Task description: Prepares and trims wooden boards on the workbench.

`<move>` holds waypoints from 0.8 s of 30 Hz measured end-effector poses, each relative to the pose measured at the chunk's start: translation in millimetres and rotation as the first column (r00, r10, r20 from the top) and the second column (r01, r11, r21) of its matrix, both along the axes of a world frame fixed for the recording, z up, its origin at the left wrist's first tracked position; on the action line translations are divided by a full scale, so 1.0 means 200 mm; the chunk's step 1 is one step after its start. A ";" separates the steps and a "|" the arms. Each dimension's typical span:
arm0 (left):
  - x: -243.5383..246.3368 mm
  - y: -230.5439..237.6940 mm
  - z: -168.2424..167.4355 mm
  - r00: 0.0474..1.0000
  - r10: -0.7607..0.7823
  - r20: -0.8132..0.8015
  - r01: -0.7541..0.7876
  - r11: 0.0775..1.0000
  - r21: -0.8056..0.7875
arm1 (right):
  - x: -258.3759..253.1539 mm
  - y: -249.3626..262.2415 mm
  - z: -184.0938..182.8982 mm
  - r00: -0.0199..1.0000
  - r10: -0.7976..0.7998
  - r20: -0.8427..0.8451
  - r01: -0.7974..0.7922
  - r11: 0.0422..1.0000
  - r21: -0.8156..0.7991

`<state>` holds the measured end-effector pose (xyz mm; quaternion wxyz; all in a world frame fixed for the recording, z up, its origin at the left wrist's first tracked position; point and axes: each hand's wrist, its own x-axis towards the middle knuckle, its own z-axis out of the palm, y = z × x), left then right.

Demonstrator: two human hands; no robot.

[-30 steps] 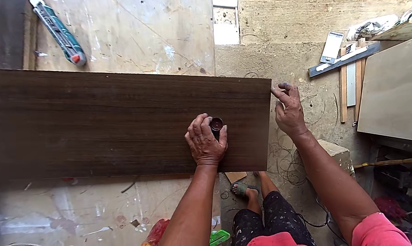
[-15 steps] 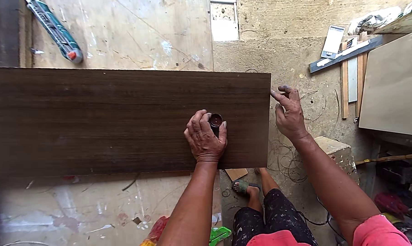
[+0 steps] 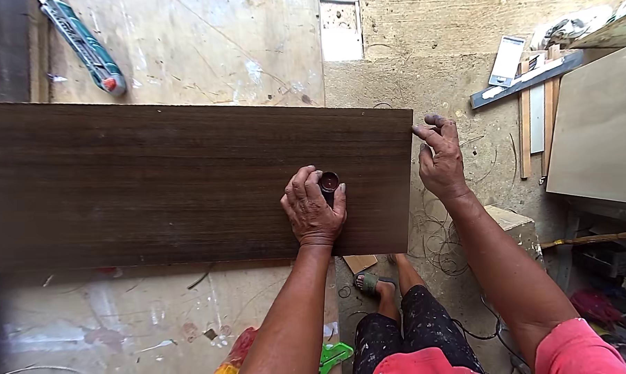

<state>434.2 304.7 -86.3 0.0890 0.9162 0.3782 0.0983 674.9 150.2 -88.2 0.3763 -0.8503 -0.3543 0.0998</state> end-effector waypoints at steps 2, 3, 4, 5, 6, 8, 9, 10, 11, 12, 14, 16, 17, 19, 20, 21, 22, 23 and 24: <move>0.00 0.00 0.00 1.000 -0.002 0.014 0.002 1.000 0.003 | 0.00 -0.01 0.00 1.000 -0.011 0.003 0.011 1.000 0.013; 0.00 0.00 0.00 1.000 -0.002 0.012 0.002 1.000 0.001 | 0.00 -0.01 0.00 1.000 -0.015 0.004 0.015 1.000 0.015; 0.00 0.00 0.00 1.000 -0.003 0.010 0.003 1.000 -0.002 | 0.01 -0.01 0.00 1.000 -0.019 0.002 0.019 1.000 0.010; 0.00 0.00 0.00 1.000 -0.002 0.009 0.002 1.000 -0.005 | 0.02 0.01 0.00 1.000 -0.024 -0.002 0.024 1.000 -0.001; 0.00 0.00 0.00 1.000 -0.002 0.009 0.002 1.000 -0.005 | 0.04 0.02 0.00 1.000 -0.026 -0.004 0.026 1.000 -0.011; 0.00 0.00 0.00 1.000 -0.002 0.007 0.002 1.000 -0.002 | 0.07 0.05 0.00 1.000 -0.028 -0.007 0.027 0.999 -0.018; 0.00 0.00 0.00 1.000 -0.003 0.002 0.003 1.000 0.000 | 0.08 0.07 -0.01 1.000 -0.028 -0.007 0.028 0.999 -0.021; 0.00 0.00 0.00 1.000 -0.002 -0.002 0.002 1.000 0.000 | 0.09 0.08 -0.01 1.000 -0.028 -0.011 0.028 0.999 -0.026; 0.00 0.00 0.00 1.000 -0.001 -0.001 0.001 1.000 0.000 | 0.10 0.08 -0.01 0.999 -0.027 -0.017 0.026 0.999 -0.032; 0.00 0.00 0.00 1.000 0.000 0.007 0.000 1.000 0.001 | 0.11 0.09 -0.01 1.000 -0.024 -0.020 0.023 0.999 -0.040; 0.01 0.00 0.00 0.999 0.002 0.033 -0.002 1.000 0.005 | 0.11 0.09 -0.01 1.000 -0.014 -0.017 0.014 0.999 -0.045; 0.01 0.00 0.00 0.999 0.002 0.035 -0.003 1.000 0.010 | 0.11 0.09 -0.01 1.000 -0.006 -0.011 0.005 0.999 -0.048; 0.01 0.00 0.00 0.999 0.001 0.035 -0.001 1.000 0.010 | 0.11 0.08 -0.01 1.000 0.000 -0.008 0.000 0.999 -0.051; 0.01 0.00 0.00 0.999 -0.002 0.035 0.002 1.000 0.008 | 0.09 0.07 0.00 1.000 0.009 -0.007 -0.009 0.999 -0.045; 0.01 0.00 0.00 0.999 -0.004 0.035 0.004 1.000 0.009 | 0.08 0.05 0.00 1.000 0.012 -0.009 -0.012 0.999 -0.042; 0.01 0.00 0.00 0.999 -0.006 0.036 0.005 1.000 0.012 | 0.06 0.04 0.00 1.000 0.014 -0.013 -0.015 0.999 -0.036; 0.01 0.00 0.00 0.999 -0.006 0.036 0.006 1.000 0.014 | 0.05 0.03 0.00 1.000 0.016 -0.013 -0.016 0.999 -0.028; 0.01 0.00 0.00 0.999 -0.006 0.038 0.006 1.000 0.014 | 0.02 0.01 0.00 1.000 0.017 -0.014 -0.017 1.000 -0.025; 0.01 0.00 0.00 0.999 -0.006 0.039 0.005 1.000 0.012 | 0.00 -0.01 0.00 1.000 0.017 -0.015 -0.018 1.000 -0.024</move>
